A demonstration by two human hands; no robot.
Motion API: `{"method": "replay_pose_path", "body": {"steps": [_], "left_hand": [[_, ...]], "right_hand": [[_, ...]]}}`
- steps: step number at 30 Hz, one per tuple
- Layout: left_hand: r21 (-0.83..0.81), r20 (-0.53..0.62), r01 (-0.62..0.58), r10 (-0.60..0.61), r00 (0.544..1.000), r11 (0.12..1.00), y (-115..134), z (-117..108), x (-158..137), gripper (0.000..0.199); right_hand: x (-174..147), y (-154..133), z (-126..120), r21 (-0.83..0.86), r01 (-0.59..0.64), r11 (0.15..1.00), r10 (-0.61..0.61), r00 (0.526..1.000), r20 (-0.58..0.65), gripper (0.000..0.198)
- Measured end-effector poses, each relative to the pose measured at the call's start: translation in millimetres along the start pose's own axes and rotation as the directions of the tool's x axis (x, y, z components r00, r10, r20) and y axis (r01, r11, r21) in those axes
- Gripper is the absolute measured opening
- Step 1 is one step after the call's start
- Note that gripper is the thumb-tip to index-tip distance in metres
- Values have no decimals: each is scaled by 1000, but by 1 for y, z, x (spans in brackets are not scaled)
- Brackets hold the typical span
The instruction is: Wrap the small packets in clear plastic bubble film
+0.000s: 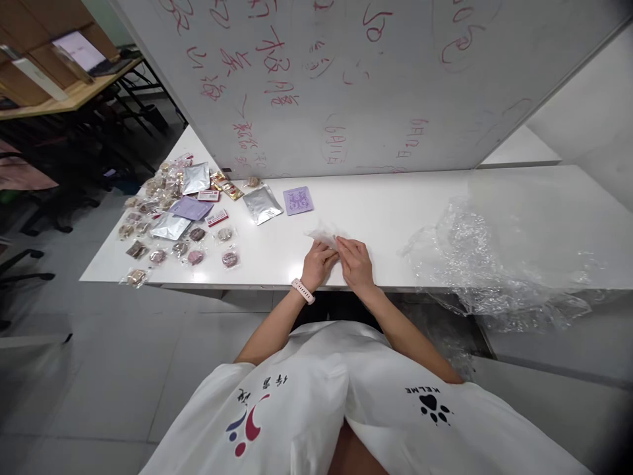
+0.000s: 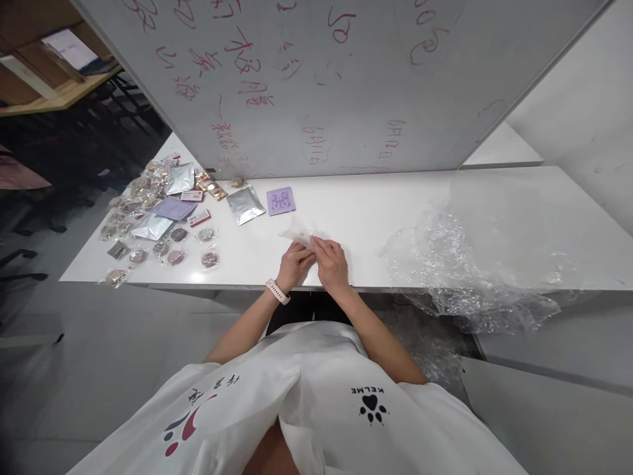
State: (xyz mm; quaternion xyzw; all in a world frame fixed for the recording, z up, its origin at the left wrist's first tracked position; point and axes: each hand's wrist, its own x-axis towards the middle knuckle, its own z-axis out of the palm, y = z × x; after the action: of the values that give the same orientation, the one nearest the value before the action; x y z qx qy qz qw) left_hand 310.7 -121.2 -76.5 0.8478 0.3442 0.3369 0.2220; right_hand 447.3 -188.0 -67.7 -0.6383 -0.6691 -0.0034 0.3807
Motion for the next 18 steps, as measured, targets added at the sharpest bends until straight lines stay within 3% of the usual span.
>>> {"method": "replay_pose_path", "body": {"steps": [4,7,9,11,13,15,18], "left_hand": [[20,-234,100,-92,968,995,9,1,-13,21],[207,-364,72,9,931,976,22,-6,-26,23],[345,-267,-35,134,954,938,26,-13,-29,33],[414,-52,-176,217,975,893,25,-21,-24,46],[409,136,-259,222,965,875,19,-29,-14,51],[369,221,-244,171,960,897,10,-35,-1,46],[282,260,-130,54,964,951,-2,-42,13,36]], "right_hand": [[3,1,-8,-134,116,984,-91,980,180,44],[4,1,-17,-181,199,963,-143,949,282,44],[6,0,-22,-181,242,953,-172,927,333,45],[9,0,-26,-158,260,953,-186,909,374,46],[13,3,-28,-108,252,962,-189,893,408,47],[17,8,-29,-29,230,973,-195,881,430,49],[23,18,-27,84,174,981,-193,887,420,43]]}}
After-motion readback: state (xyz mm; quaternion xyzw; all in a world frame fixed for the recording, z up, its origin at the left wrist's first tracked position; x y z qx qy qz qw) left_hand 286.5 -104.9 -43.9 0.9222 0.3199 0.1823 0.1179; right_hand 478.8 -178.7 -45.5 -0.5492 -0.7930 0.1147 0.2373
